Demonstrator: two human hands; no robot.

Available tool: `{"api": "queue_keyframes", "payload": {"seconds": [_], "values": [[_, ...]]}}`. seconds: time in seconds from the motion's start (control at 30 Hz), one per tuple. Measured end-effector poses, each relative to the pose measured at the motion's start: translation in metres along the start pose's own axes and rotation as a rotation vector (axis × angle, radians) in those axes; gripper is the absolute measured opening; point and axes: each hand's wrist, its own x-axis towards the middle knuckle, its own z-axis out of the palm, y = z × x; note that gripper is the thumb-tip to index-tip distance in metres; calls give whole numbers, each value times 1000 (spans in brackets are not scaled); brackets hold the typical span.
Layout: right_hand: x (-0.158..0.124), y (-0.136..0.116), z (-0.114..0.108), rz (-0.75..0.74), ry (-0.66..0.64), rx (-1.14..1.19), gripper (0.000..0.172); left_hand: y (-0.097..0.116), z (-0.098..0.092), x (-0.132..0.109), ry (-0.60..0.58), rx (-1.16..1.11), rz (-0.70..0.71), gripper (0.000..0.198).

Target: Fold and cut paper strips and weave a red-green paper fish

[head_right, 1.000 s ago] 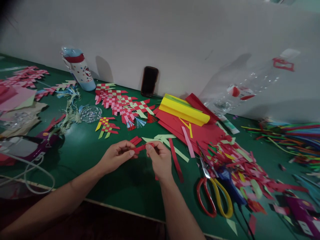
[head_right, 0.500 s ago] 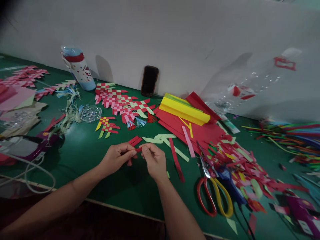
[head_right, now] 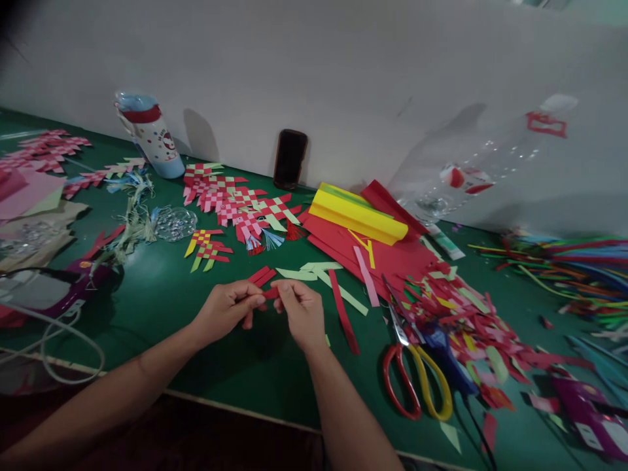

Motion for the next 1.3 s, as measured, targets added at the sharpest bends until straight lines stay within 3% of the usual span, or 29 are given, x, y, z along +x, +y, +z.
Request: {"api": "queue_keyframes", "payload": {"seconds": [0.27,0.33,0.43,0.57,0.67,0.77,1.07,1.17,1.3], "values": [[2,-6,-4,-94,38,-242,34,-4,-1,2,-14,79,15,22],[4,-10,-19,-155,123,-347,35,-6,-4,4,9,185,51,25],[-1,-13,-54,-226,308,-682,38,-8,-9,5,39,339,131,23],[-22,4,-96,-163,277,-1157,42,-9,-5,4,-4,465,237,17],[-39,25,-108,-115,224,-1302,43,-11,3,5,-34,613,373,21],[-47,37,-108,-62,222,-1284,37,-16,6,9,39,816,454,25],[-45,37,-102,22,279,-1076,35,-25,-16,16,250,889,297,30],[-48,31,-107,37,301,-985,39,-19,-18,12,226,892,300,27],[-50,19,-125,33,380,-923,43,-12,-17,-2,98,972,302,35]]}}
